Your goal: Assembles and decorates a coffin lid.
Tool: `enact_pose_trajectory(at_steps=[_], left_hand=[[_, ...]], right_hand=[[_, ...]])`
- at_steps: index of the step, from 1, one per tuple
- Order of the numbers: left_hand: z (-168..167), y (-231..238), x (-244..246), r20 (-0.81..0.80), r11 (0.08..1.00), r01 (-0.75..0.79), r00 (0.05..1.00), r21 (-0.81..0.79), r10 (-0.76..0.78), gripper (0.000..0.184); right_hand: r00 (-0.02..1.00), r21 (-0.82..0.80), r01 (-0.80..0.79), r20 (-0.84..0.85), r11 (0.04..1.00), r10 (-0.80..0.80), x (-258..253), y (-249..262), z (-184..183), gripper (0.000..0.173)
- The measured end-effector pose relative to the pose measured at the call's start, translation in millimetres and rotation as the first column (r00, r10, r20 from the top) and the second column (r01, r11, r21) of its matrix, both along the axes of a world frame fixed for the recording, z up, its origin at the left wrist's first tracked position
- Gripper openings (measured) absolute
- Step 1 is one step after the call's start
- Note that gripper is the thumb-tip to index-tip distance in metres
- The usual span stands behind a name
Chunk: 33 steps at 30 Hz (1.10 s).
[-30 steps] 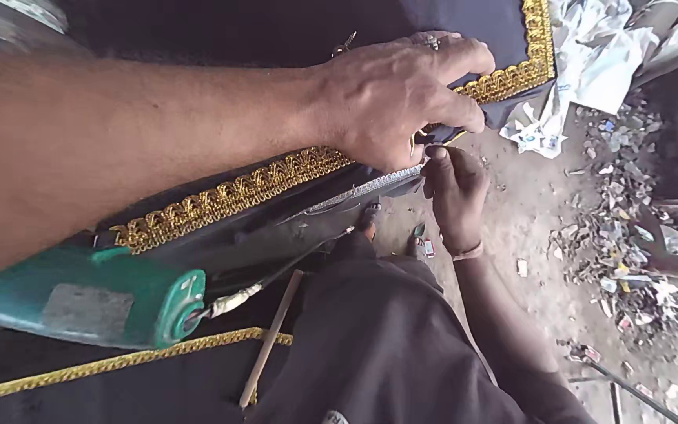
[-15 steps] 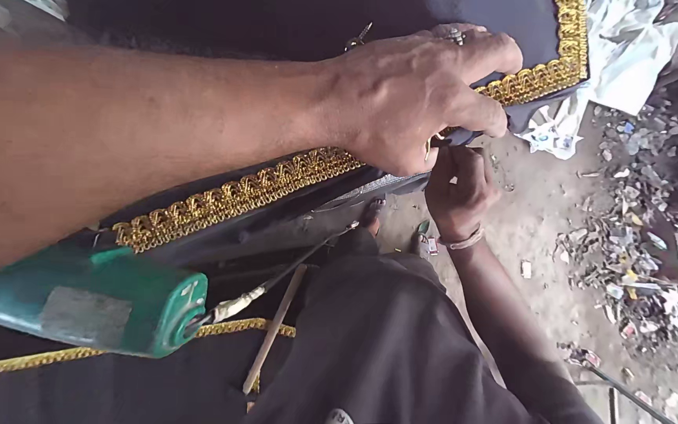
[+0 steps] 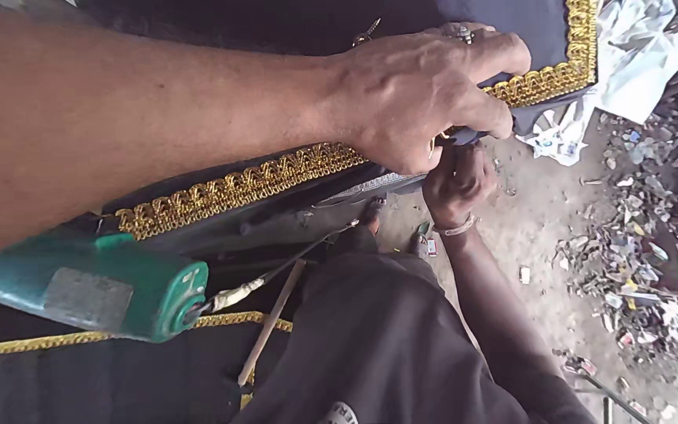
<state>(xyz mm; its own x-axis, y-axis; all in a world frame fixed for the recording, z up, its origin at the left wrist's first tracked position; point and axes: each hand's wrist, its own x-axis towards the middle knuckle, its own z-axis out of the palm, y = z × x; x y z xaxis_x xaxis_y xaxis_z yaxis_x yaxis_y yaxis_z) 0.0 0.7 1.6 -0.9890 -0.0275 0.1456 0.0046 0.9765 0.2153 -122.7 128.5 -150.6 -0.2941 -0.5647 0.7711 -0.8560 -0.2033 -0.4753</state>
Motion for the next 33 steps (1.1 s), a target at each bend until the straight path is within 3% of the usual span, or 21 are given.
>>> enact_pose_trajectory(at_steps=[8, 11, 17, 21, 24, 27, 30, 33], left_hand=[[-2, 0, 0, -0.039, 1.0, 0.013, 0.999, 0.0, -0.013, 0.05], [-1, 1, 0, -0.048, 1.0, 0.016, 0.999, -0.019, -0.017, 0.05], [2, 5, 3, -0.025, 0.999, -0.004, 1.0, -0.045, 0.003, 0.051], [4, 22, 10, -0.093, 0.979, -0.009, 0.996, -0.201, -0.01, 0.034], [11, 42, 18, -0.068, 0.94, 0.034, 0.996, -0.339, -0.061, 0.049], [10, 56, 32, -0.072, 0.947, 0.019, 0.996, -0.32, -0.045, 0.055], [8, 59, 45, -0.065, 0.946, -0.047, 0.998, -0.319, 0.027, 0.056], [8, 60, 48, -0.005, 0.941, -0.082, 0.996, -0.327, 0.085, 0.05]], right_hand=[[0.993, 0.004, 0.057, 0.099, 0.998, -0.057, 12, -2, 2, 0.021], [0.994, 0.009, -0.03, 0.104, 1.0, 0.029, 4, 3, -3, 0.018], [0.964, 0.342, -0.167, 0.254, 0.925, 0.08, -30, 54, -35, 0.02], [0.872, 0.172, -0.156, 0.486, 0.973, 0.054, -61, 68, -9, 0.018], [0.753, -0.001, -0.16, 0.647, 0.987, 0.122, -73, 60, 42, 0.014], [0.707, -0.049, -0.29, 0.663, 0.956, 0.248, -64, 54, 72, 0.015], [0.692, -0.04, -0.405, 0.64, 0.913, 0.335, -40, 54, 68, 0.013], [0.689, -0.043, -0.424, 0.633, 0.905, 0.353, -24, 48, 60, 0.015]])
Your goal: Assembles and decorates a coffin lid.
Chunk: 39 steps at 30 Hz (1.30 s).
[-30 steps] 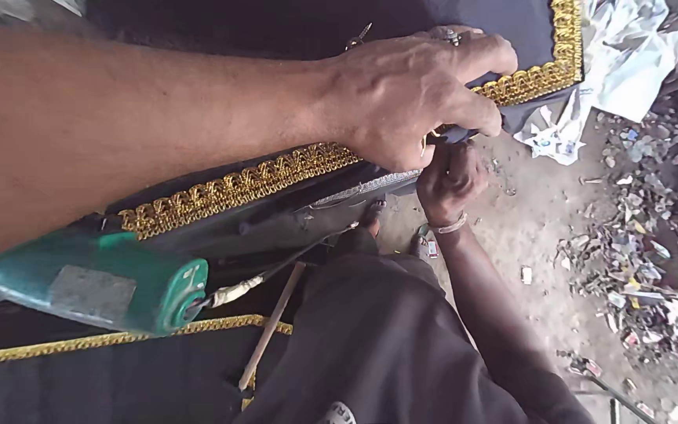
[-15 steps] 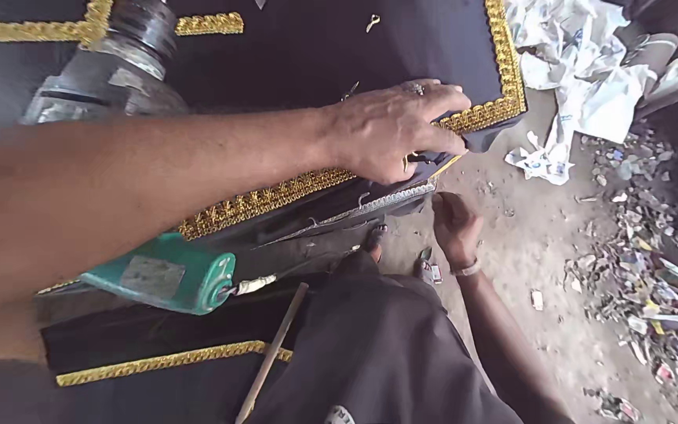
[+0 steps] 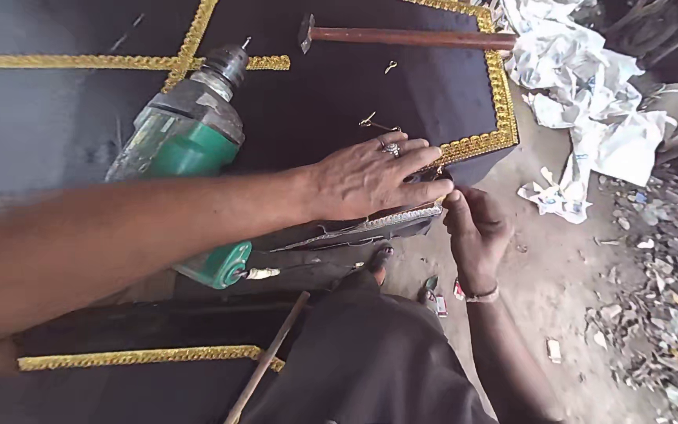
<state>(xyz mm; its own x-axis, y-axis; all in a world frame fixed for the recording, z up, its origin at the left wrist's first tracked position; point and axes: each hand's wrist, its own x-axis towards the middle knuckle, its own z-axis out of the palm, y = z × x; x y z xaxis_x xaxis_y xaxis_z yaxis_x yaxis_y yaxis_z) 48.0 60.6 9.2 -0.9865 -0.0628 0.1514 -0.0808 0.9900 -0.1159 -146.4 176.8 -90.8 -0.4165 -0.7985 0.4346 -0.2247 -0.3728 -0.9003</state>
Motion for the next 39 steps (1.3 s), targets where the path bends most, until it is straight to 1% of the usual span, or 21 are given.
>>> enact_pose_trajectory(at_steps=[4, 7, 10, 11, 12, 13, 14, 15, 17, 18, 19, 20, 21, 22, 23, 25, 27, 30, 33, 36, 39], left_hand=[[-5, 2, -2, -0.093, 0.999, -0.011, 0.996, -0.035, 0.008, 0.018], [-6, 0, -3, -0.121, 0.997, -0.027, 0.992, -0.072, 0.018, 0.014], [-9, 2, -4, -0.13, 0.994, -0.029, 0.991, -0.106, 0.015, 0.015], [-9, 3, -4, -0.131, 0.994, -0.031, 0.991, -0.106, 0.017, 0.015], [-8, 4, -4, -0.124, 0.994, -0.034, 0.992, -0.107, 0.021, 0.015], [-7, 5, -5, -0.11, 0.993, -0.038, 0.994, -0.107, 0.026, 0.014], [-6, 6, -6, -0.096, 0.993, -0.044, 0.995, -0.113, 0.033, 0.013], [-5, 6, -6, -0.085, 0.991, -0.054, 0.995, -0.122, 0.044, 0.013], [-5, 7, -7, -0.07, 0.99, -0.065, 0.996, -0.124, 0.057, 0.014], [-6, 8, -7, -0.061, 0.99, -0.064, 0.997, -0.125, 0.057, 0.014], [-5, 7, -8, -0.058, 0.99, -0.061, 0.997, -0.128, 0.054, 0.014], [-5, 6, -8, -0.063, 0.99, -0.055, 0.997, -0.131, 0.047, 0.013], [-4, 5, -8, -0.073, 0.991, -0.043, 0.997, -0.13, 0.033, 0.015], [-5, 5, -8, -0.075, 0.991, -0.029, 0.997, -0.129, 0.02, 0.017], [-5, 7, -8, -0.063, 0.991, -0.012, 0.998, -0.131, 0.004, 0.018], [-4, 11, -9, 0.011, 0.99, 0.002, 1.0, -0.144, -0.001, 0.018], [-3, 14, -12, 0.064, 0.99, -0.012, 0.998, -0.142, 0.021, 0.02], [-4, 19, -17, 0.123, 0.983, -0.081, 0.987, -0.166, 0.102, 0.021], [-7, 26, -26, 0.129, 0.957, -0.195, 0.965, -0.216, 0.226, 0.029], [-5, 24, -33, 0.105, 0.941, -0.248, 0.955, -0.229, 0.277, 0.03], [-1, 23, -37, 0.122, 0.928, -0.236, 0.952, -0.288, 0.28, 0.023]], right_hand=[[0.999, -0.005, 0.008, -0.048, 1.0, -0.008, 14, -14, -1, 0.023], [0.995, 0.025, 0.038, -0.091, 0.999, -0.036, 21, -24, -5, 0.021], [0.953, 0.013, 0.139, -0.273, 0.99, -0.131, 24, -25, -8, 0.014], [0.95, 0.033, 0.151, -0.281, 0.988, -0.136, 25, -25, -6, 0.014], [0.968, 0.077, 0.129, -0.225, 0.989, -0.108, 26, -24, -1, 0.011], [0.996, 0.142, 0.052, -0.083, 0.988, -0.04, 26, -22, 7, 0.009], [0.986, 0.19, -0.093, 0.153, 0.977, 0.064, 25, -19, 18, 0.014], [0.895, 0.2, -0.268, 0.413, 0.943, 0.167, 23, -16, 30, 0.022], [0.586, 0.148, -0.55, 0.77, 0.822, 0.254, 15, -12, 39, 0.024], [0.478, 0.109, -0.627, 0.836, 0.771, 0.271, 9, -10, 36, 0.023], [0.474, 0.101, -0.644, 0.831, 0.758, 0.292, 5, -9, 32, 0.022], [0.575, 0.128, -0.604, 0.753, 0.787, 0.319, 0, -9, 26, 0.022], [0.743, 0.177, -0.514, 0.581, 0.839, 0.333, -7, -9, 20, 0.02], [0.888, 0.228, -0.408, 0.326, 0.884, 0.325, -16, -10, 16, 0.017], [0.952, 0.25, -0.305, 0.051, 0.919, 0.302, -26, -10, 14, 0.013], [0.897, 0.235, -0.167, -0.367, 0.958, 0.246, -43, -12, 16, 0.011], [0.778, 0.175, -0.076, -0.605, 0.982, 0.168, -55, -17, 22, 0.015], [0.64, 0.005, 0.013, -0.768, 1.0, -0.005, -62, -36, 20, 0.019], [0.558, -0.161, 0.09, -0.81, 0.983, -0.184, -60, -46, 10, 0.018], [0.591, -0.219, 0.145, -0.763, 0.965, -0.262, -53, -43, 2, 0.017], [0.722, -0.125, 0.096, -0.674, 0.987, -0.156, -50, -34, 2, 0.017]])
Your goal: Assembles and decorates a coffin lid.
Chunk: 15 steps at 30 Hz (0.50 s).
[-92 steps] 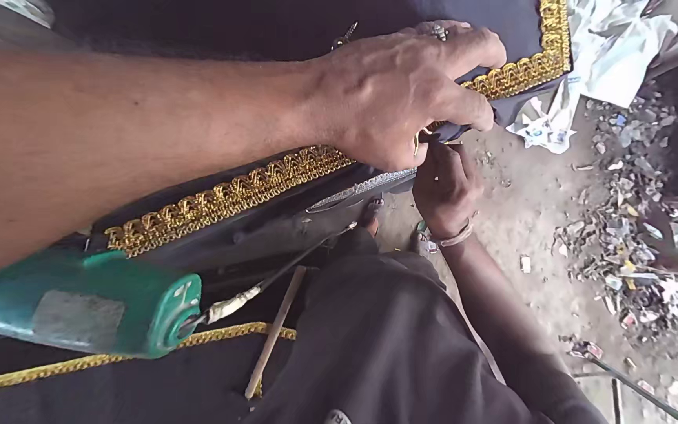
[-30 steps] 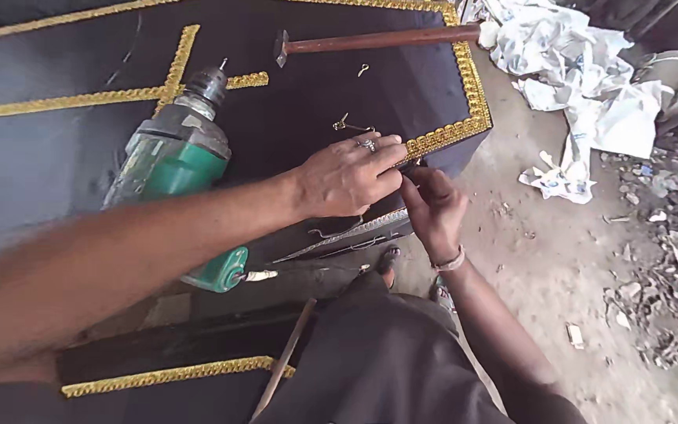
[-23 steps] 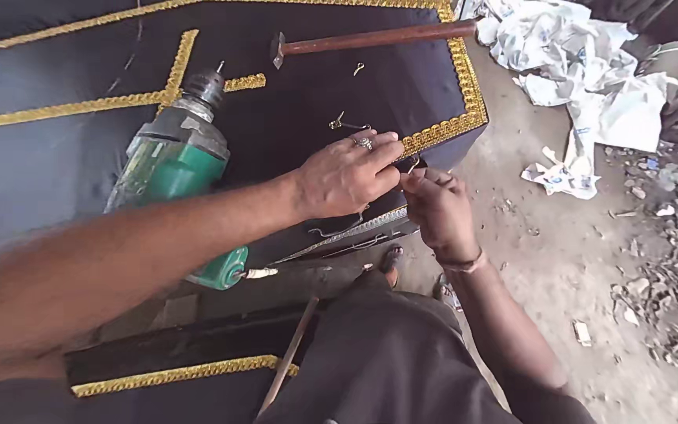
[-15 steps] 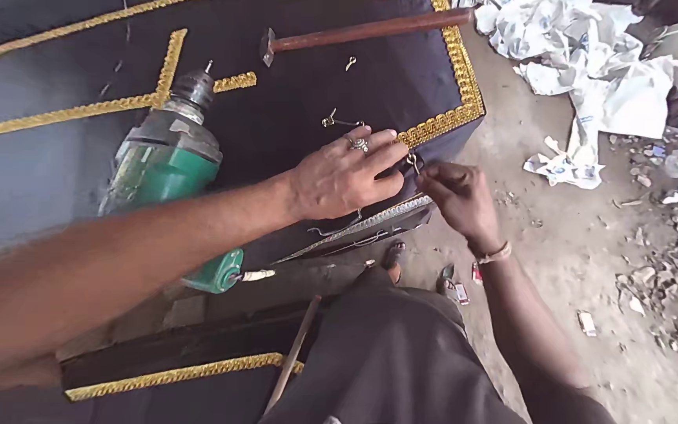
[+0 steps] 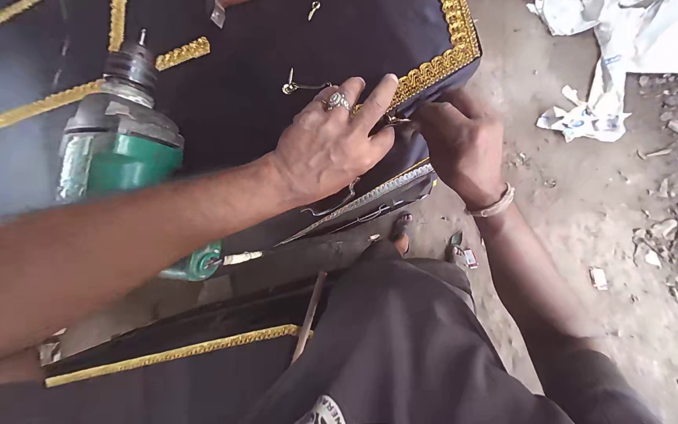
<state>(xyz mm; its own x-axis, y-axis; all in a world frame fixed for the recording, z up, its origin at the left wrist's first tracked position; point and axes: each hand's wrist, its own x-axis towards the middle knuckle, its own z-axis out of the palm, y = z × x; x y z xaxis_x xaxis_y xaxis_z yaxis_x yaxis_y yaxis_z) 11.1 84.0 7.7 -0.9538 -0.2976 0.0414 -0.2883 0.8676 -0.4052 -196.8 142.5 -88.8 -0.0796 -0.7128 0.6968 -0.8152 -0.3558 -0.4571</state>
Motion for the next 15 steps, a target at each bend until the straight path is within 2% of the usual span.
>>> enact_pose_trajectory(at_steps=[3, 6, 9, 12, 15], left_hand=[[-3, -1, -4, -0.007, 0.998, 0.039, 0.999, -0.055, -0.039, 0.027], [-8, -6, -13, -0.148, 0.986, 0.137, 0.977, -0.094, -0.15, 0.015], [-8, -12, -20, -0.272, 0.971, 0.211, 0.934, -0.108, -0.233, 0.013], [-7, -18, -25, -0.336, 0.971, 0.201, 0.912, -0.133, -0.235, 0.018], [-7, -16, -30, -0.294, 0.983, 0.139, 0.941, -0.123, -0.17, 0.016]], right_hand=[[0.974, 0.085, -0.149, 0.186, 0.985, 0.131, -5, 11, 13, 0.016], [0.925, 0.131, -0.224, 0.34, 0.966, 0.168, -7, 20, 25, 0.013], [0.873, 0.194, -0.289, 0.456, 0.938, 0.174, -6, 24, 28, 0.01], [0.824, 0.217, -0.351, 0.533, 0.911, 0.19, -2, 23, 17, 0.009], [0.754, 0.183, -0.422, 0.614, 0.888, 0.232, 3, 16, 1, 0.009]])
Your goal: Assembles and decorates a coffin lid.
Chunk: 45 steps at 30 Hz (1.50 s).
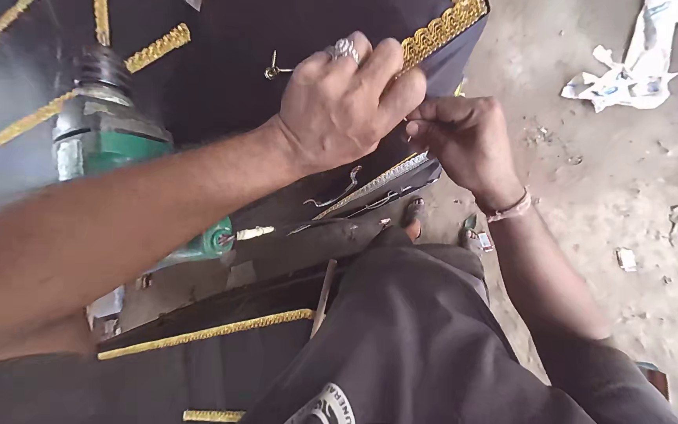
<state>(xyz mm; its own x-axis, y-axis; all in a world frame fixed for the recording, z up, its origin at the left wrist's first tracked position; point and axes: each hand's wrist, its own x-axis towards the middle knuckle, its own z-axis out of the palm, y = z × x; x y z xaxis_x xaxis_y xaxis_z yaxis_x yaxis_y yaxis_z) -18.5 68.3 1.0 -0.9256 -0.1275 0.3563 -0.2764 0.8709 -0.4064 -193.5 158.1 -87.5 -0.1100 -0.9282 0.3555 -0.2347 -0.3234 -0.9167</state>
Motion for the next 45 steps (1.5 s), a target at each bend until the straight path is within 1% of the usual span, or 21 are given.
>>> enact_pose_trajectory(at_steps=[1, 3, 5, 7, 9, 12, 14, 16, 20, 24, 28, 32, 36, 41, 45], left_hand=[[0, 2, -2, 0.026, 1.0, -0.026, 0.999, 0.0, 0.026, 0.018], [0, 3, -4, 0.071, 0.999, -0.048, 0.996, -0.007, 0.048, 0.017], [2, -1, -5, 0.107, 1.0, -0.016, 0.994, 0.023, 0.013, 0.015], [7, -7, -6, 0.144, 0.991, 0.014, 0.989, 0.134, -0.033, 0.017], [9, -9, -5, 0.138, 0.978, -0.007, 0.99, 0.208, -0.022, 0.02], [10, -8, -5, 0.149, 0.978, -0.018, 0.989, 0.21, -0.014, 0.019], [12, -7, -5, 0.171, 0.976, -0.015, 0.985, 0.217, -0.023, 0.019], [17, -10, -5, 0.206, 0.97, -0.008, 0.978, 0.244, -0.044, 0.019], [22, -11, -1, 0.26, 0.968, 0.014, 0.962, 0.252, -0.081, 0.02], [19, -9, 3, 0.257, 0.972, 0.028, 0.962, 0.233, -0.089, 0.02], [19, -11, 4, 0.256, 0.965, 0.02, 0.962, 0.262, -0.09, 0.021], [19, -13, 4, 0.25, 0.954, -0.005, 0.965, 0.301, -0.074, 0.023], [18, -15, 2, 0.26, 0.936, -0.014, 0.962, 0.351, -0.083, 0.025], [16, -17, -1, 0.263, 0.92, -0.008, 0.959, 0.392, -0.104, 0.026], [15, -18, -3, 0.271, 0.917, -0.002, 0.956, 0.399, -0.116, 0.026]], right_hand=[[1.0, -0.012, 0.001, 0.021, 1.0, -0.001, 2, -4, -6, 0.009], [0.997, -0.078, 0.072, -0.015, 0.994, -0.074, 8, -11, -18, 0.009], [0.962, -0.208, 0.214, -0.126, 0.954, -0.244, 15, -16, -27, 0.013], [0.907, -0.321, 0.313, -0.177, 0.894, -0.381, 21, -21, -34, 0.015], [0.881, -0.392, 0.349, -0.172, 0.851, -0.441, 24, -27, -39, 0.013], [0.863, -0.453, 0.36, -0.171, 0.816, -0.476, 26, -32, -41, 0.013], [0.866, -0.481, 0.358, -0.149, 0.801, -0.477, 26, -35, -45, 0.014], [0.89, -0.497, 0.337, -0.109, 0.799, -0.443, 24, -39, -47, 0.015], [0.926, -0.508, 0.263, -0.104, 0.82, -0.362, 18, -39, -48, 0.016], [0.946, -0.499, 0.187, -0.142, 0.846, -0.292, 11, -37, -46, 0.018], [0.935, -0.476, 0.155, -0.211, 0.866, -0.284, 7, -35, -41, 0.017], [0.941, -0.462, 0.15, -0.203, 0.874, -0.269, 7, -36, -38, 0.018], [0.932, -0.479, 0.166, -0.211, 0.862, -0.296, 11, -37, -40, 0.019], [0.942, -0.446, 0.132, -0.22, 0.885, -0.251, 11, -31, -41, 0.023], [0.946, -0.412, 0.172, -0.185, 0.895, -0.267, 15, -25, -41, 0.028]])
